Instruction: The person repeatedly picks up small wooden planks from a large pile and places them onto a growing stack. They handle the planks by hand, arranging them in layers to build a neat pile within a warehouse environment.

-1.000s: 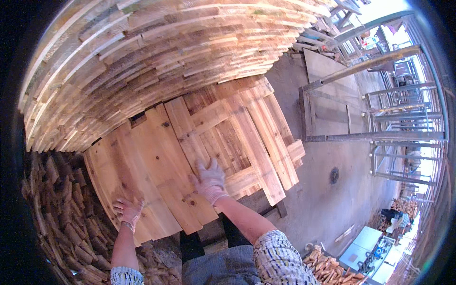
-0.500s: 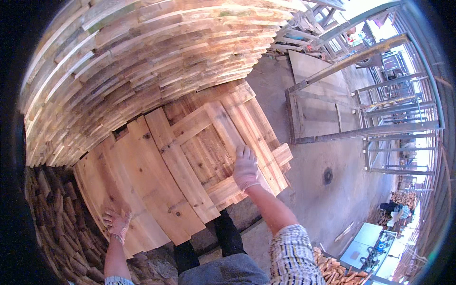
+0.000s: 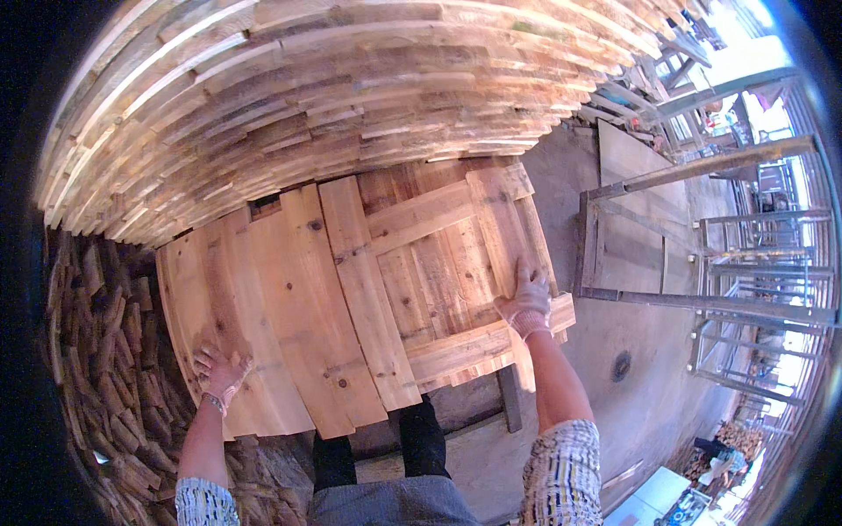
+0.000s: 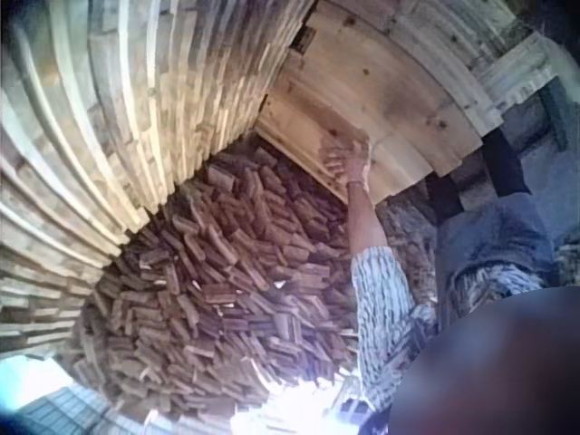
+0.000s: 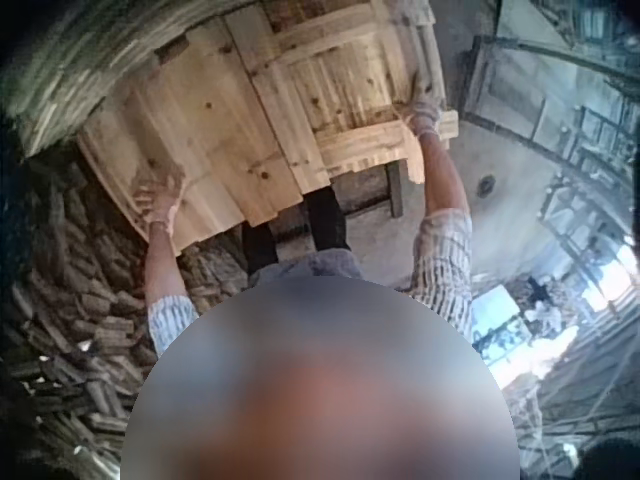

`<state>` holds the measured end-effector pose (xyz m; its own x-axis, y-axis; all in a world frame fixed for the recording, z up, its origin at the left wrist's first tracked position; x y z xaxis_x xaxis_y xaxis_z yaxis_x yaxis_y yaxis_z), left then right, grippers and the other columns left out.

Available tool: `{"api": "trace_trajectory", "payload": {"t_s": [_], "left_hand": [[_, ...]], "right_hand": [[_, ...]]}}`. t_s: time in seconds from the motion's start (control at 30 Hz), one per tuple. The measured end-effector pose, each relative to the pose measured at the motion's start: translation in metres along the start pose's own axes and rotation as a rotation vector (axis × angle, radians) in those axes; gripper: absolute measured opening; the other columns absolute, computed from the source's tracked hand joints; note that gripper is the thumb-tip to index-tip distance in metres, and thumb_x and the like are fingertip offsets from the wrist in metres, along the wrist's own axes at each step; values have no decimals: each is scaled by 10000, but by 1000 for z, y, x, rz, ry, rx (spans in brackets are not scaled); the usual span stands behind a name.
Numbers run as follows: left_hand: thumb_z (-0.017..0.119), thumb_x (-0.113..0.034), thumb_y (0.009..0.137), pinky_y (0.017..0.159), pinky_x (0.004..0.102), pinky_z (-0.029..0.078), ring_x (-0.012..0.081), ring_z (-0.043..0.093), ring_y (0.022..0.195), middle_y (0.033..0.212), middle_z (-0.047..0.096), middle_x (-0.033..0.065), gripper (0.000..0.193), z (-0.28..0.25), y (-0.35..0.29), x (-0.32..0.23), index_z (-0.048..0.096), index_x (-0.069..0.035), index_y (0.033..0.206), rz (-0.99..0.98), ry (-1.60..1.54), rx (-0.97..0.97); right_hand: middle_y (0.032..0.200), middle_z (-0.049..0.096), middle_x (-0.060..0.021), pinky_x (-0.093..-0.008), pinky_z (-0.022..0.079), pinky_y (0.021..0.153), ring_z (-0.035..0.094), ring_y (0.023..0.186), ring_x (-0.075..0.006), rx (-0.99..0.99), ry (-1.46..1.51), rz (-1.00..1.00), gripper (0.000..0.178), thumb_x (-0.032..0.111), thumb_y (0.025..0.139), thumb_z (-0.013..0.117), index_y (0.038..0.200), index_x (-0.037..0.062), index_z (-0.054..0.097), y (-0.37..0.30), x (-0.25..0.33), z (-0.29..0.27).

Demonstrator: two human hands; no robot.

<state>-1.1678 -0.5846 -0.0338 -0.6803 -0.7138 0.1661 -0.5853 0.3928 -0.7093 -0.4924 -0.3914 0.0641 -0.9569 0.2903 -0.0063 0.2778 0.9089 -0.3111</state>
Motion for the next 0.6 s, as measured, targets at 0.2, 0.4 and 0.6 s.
{"api": "trace_trajectory", "payload": {"t_s": [0.2, 0.4, 0.6], "left_hand": [[768, -645, 749, 1154, 713, 7, 584, -162, 1462, 1578, -221, 378, 1418, 0, 0, 3, -210, 4, 1545, -22, -55, 0], [769, -624, 765, 1139, 730, -16, 589, -175, 1455, 1574, -213, 388, 1405, -16, -15, -16, -209, 25, 1538, -5, -130, 29], [753, -658, 763, 1107, 758, -45, 632, -187, 1425, 1556, -219, 414, 1424, -6, -7, -2, -224, 49, 1520, 33, -106, 32]], "right_hand": [[1415, 454, -277, -469, 484, 1027, 542, 1225, -471, -54, 126, -150, 1017, 351, 700, 872, 1549, 195, 335, -43, 107, -24], [1322, 526, -273, -470, 507, 956, 584, 1155, -439, 37, 185, -36, 947, 372, 768, 823, 1536, 155, 314, -62, 200, 21], [1251, 589, -219, -465, 537, 901, 620, 1104, -392, -139, 241, -261, 801, 280, 738, 850, 1423, 134, 461, -33, 132, 11]]}}
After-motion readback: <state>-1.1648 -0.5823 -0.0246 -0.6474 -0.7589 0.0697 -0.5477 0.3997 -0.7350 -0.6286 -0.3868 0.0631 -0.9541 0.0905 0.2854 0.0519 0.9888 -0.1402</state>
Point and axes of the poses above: each hand's wrist, its own y-axis towards the middle knuckle, its own z-axis out of the palm, x = y × z, the point moved 7 cm from there along y, towards the middle knuckle
